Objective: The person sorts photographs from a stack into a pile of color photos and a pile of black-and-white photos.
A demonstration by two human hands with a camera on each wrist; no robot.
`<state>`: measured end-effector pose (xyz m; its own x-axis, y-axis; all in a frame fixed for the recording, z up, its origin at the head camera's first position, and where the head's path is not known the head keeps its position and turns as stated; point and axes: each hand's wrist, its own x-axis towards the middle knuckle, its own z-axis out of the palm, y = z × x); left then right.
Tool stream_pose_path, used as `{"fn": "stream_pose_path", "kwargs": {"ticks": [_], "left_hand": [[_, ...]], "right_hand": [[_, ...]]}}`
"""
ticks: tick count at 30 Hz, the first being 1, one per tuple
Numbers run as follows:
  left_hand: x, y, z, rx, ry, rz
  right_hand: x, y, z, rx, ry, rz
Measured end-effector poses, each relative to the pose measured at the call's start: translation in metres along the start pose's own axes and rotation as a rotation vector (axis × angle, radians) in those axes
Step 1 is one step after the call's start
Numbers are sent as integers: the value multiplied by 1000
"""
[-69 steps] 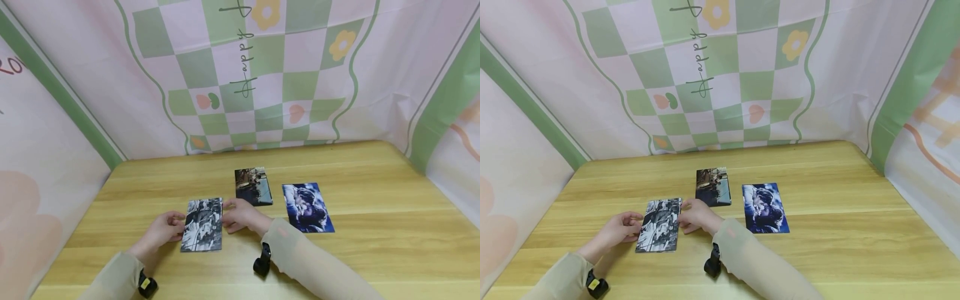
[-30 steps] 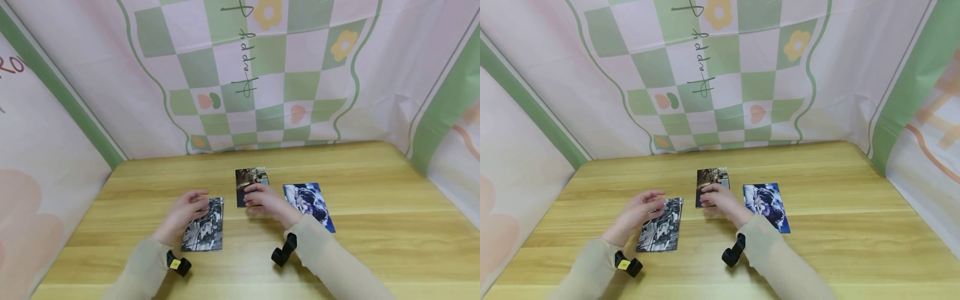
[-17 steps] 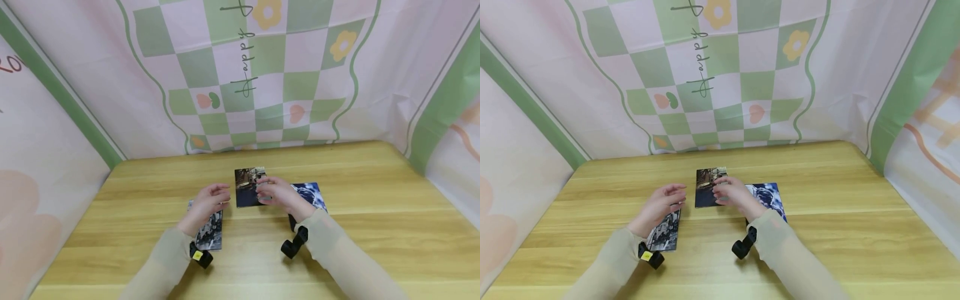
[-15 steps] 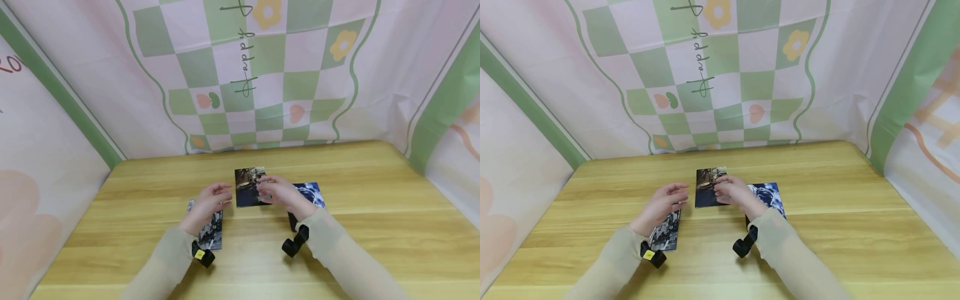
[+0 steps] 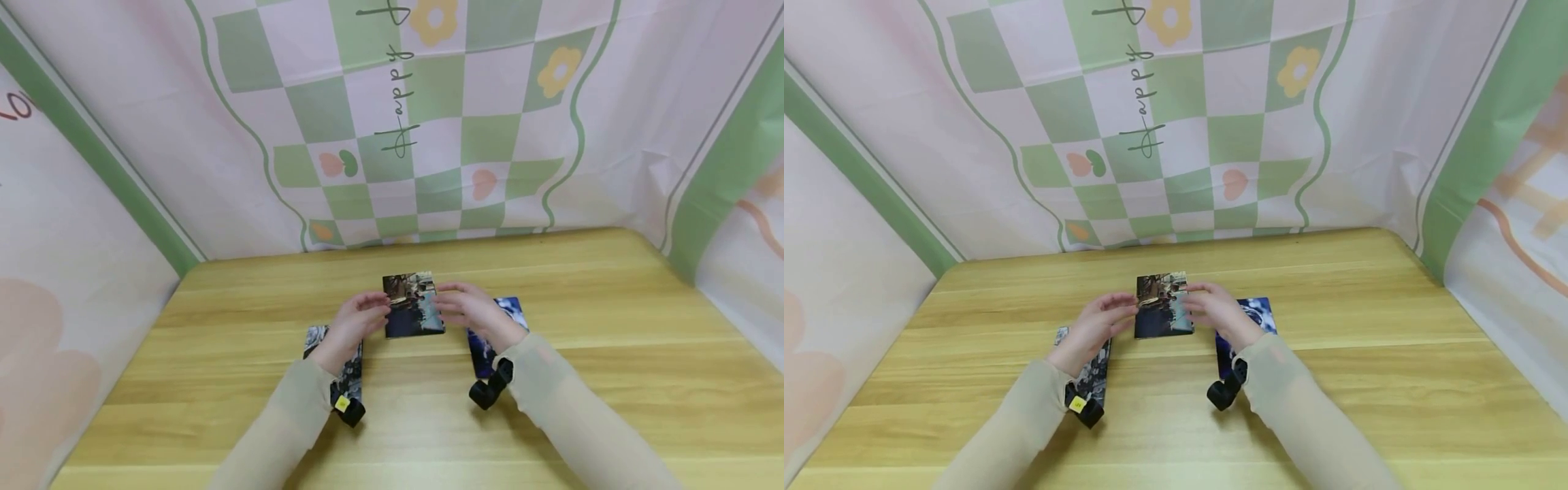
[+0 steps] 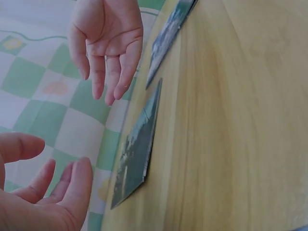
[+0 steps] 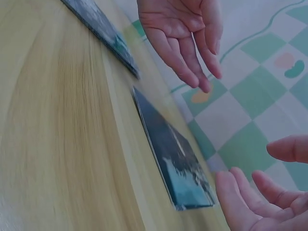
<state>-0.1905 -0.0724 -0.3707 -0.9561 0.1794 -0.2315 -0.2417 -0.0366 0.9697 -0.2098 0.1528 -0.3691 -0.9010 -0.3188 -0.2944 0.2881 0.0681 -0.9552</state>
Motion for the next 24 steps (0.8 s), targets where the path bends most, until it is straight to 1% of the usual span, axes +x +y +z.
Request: {"fn": "stream_pose_path", "kwargs": {"ticks": [7,10,16,20,24], "left_hand": [[8,-5,-2,60,32,-16],[11,-6,-2,55,49,-33],[13,-8,0,13,59,-58],[13,-10,1,15,61,-67],[15,-11,2,41,69,-68]], "right_hand": [[6,3,-7,26,12,26],[9,5,-9,23,7,33],[13,8,-9,5,15,59],[14,9,-9,0,18,66],[14,8,-7,-2,21,75]]}}
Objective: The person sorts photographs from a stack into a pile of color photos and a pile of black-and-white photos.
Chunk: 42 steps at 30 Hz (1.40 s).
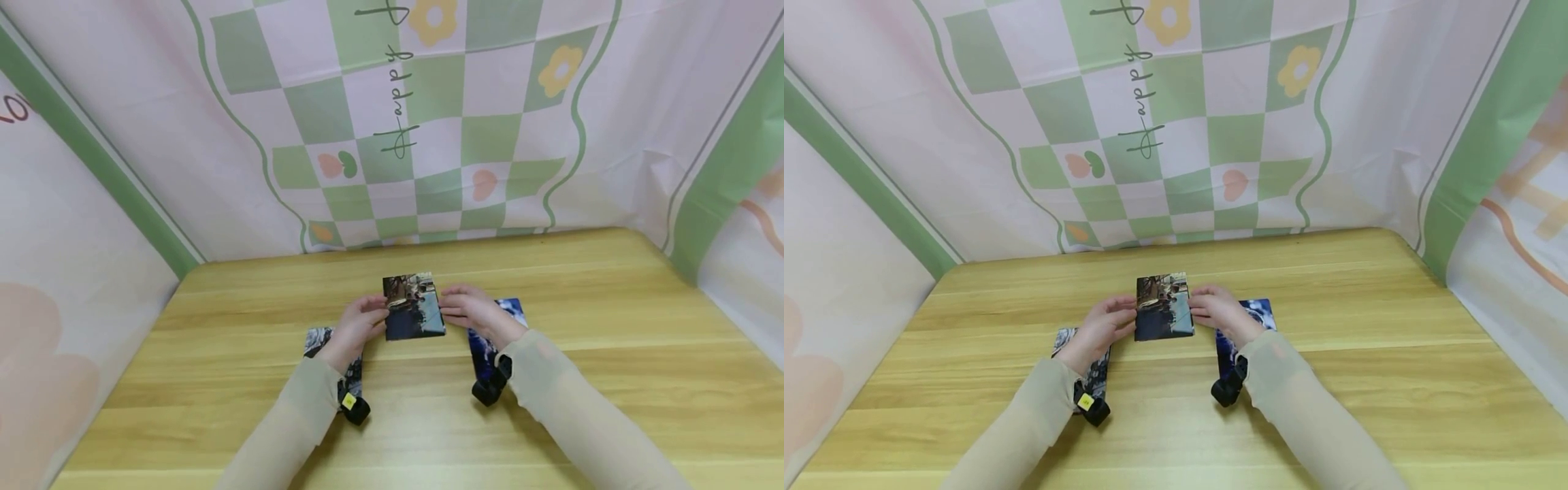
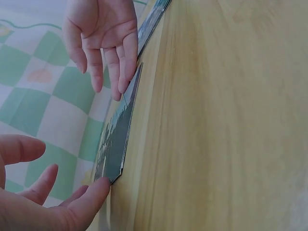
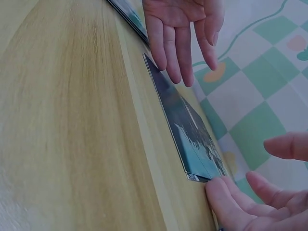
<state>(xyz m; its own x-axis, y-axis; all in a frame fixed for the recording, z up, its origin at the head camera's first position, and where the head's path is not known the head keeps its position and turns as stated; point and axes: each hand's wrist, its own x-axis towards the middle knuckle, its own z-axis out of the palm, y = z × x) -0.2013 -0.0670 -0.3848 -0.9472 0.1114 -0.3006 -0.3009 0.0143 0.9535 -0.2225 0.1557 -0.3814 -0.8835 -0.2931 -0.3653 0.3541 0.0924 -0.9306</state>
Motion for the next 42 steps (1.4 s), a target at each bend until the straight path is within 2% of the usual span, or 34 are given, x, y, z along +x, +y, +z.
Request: {"fn": "stream_pose_path", "kwargs": {"ticks": [5,14,34,42], "left_hand": [[1,-1,0,14,10,2],[-1,0,-1,-25,-13,-32],[-2,-3,-5,-58,-7,-14],[-4,-5,-2,-83,2,-24]], "right_hand": [[-1,-1,1,-9,3,12],[-1,-3,0,-23,0,35],[-2,1,3,-37,31,8],[0,4,10,-143,54,5]]}}
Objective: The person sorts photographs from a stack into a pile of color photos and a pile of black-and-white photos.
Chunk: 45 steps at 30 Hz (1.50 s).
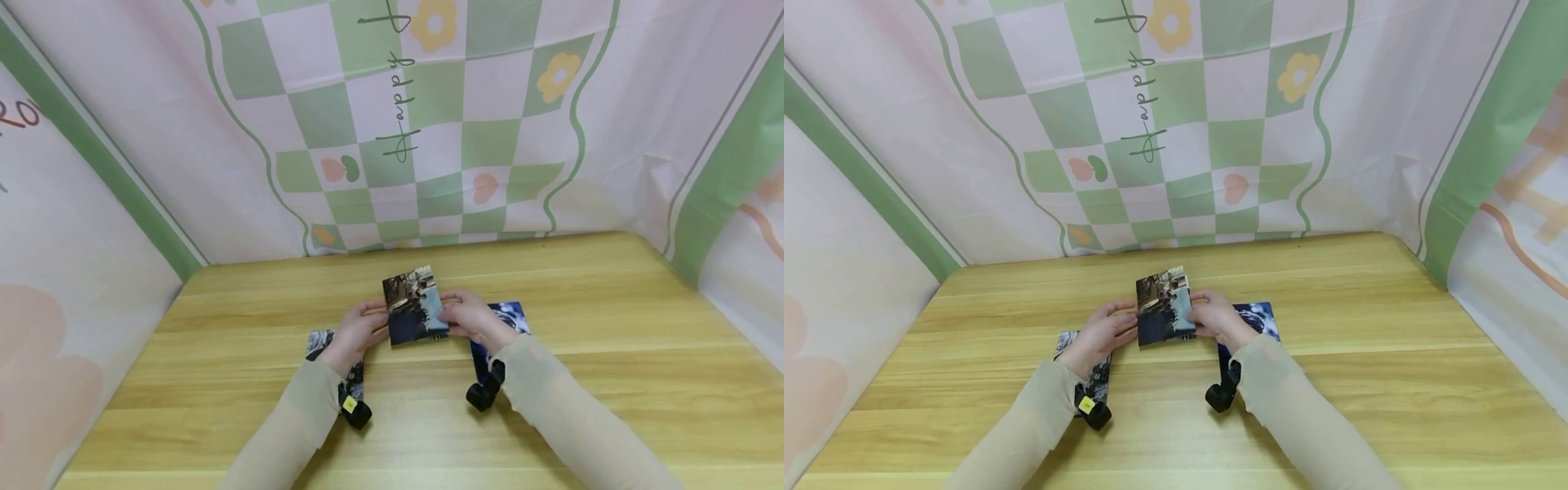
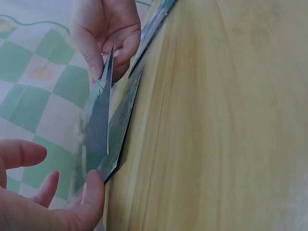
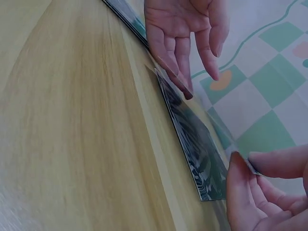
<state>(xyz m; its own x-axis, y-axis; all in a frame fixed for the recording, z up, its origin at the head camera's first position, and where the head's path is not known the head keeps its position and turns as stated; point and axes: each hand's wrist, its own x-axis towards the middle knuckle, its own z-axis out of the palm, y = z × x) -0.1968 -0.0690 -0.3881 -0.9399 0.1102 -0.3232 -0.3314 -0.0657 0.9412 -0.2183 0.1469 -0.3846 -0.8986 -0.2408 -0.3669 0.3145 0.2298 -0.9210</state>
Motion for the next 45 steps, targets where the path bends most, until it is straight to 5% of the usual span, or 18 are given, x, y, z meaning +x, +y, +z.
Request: {"fn": "stream_pose_path", "kwargs": {"ticks": [11,23,36,45], "left_hand": [[1,0,-3,141,52,-36],[-4,-2,1,157,28,-4],[-8,-14,26,165,-40,94],[-13,-14,44,155,-77,84]], "right_hand": [[-4,1,3,-84,-2,26],[-22,7,-6,-154,12,-39],[-40,14,-33,-132,54,-64],[-52,15,-51,-131,12,-87]]}}
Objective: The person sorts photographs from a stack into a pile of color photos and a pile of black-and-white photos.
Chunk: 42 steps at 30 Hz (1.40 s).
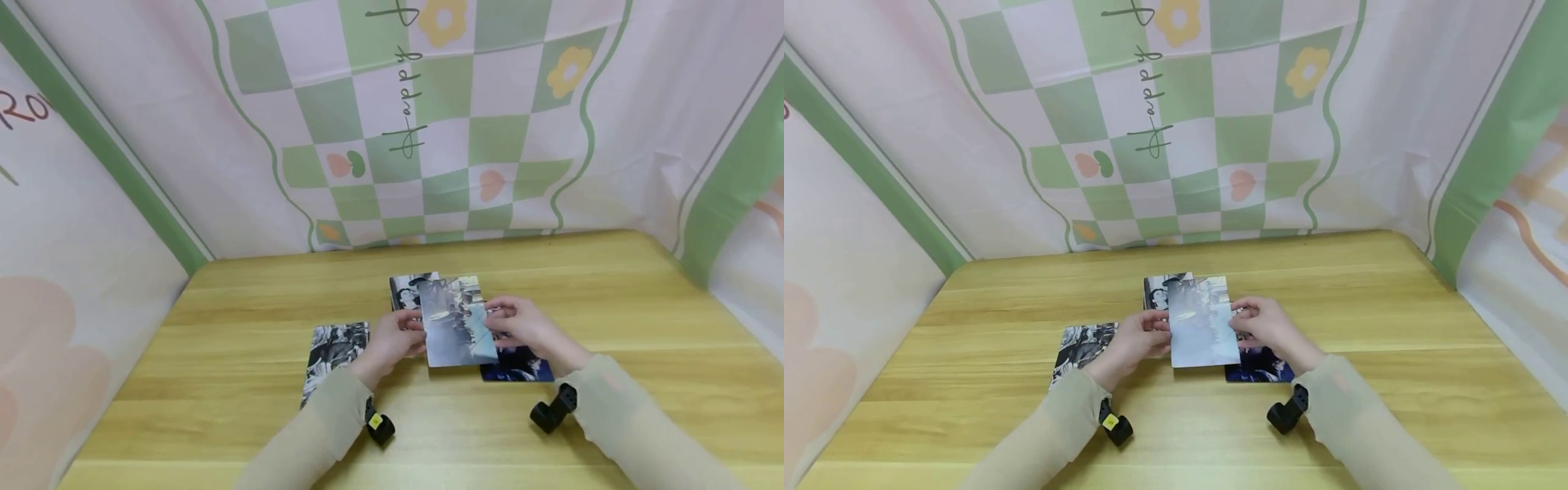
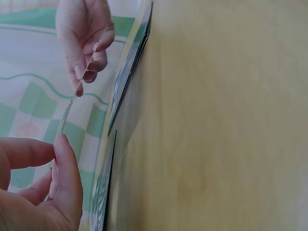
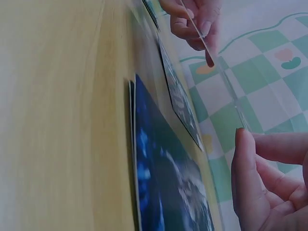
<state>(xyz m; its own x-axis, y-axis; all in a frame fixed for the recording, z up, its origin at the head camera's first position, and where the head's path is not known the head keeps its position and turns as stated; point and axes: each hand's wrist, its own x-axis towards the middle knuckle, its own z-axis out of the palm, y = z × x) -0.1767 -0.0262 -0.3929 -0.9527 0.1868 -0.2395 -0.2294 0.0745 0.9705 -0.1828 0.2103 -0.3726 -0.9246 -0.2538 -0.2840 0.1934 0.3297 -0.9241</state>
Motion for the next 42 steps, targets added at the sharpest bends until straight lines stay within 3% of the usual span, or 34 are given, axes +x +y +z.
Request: {"fn": "stream_pose_path", "kwargs": {"ticks": [17,23,36,42], "left_hand": [[0,0,39,39,-103,-55],[2,-3,50,18,-131,-40],[1,-5,60,-61,-171,-65],[4,-4,61,-45,-190,-82]], "right_hand": [[-27,21,-34,-120,-7,-1],[-30,29,-44,-115,-23,-8],[-31,37,-55,-104,-32,33],[-29,39,-59,-104,-36,44]]}}
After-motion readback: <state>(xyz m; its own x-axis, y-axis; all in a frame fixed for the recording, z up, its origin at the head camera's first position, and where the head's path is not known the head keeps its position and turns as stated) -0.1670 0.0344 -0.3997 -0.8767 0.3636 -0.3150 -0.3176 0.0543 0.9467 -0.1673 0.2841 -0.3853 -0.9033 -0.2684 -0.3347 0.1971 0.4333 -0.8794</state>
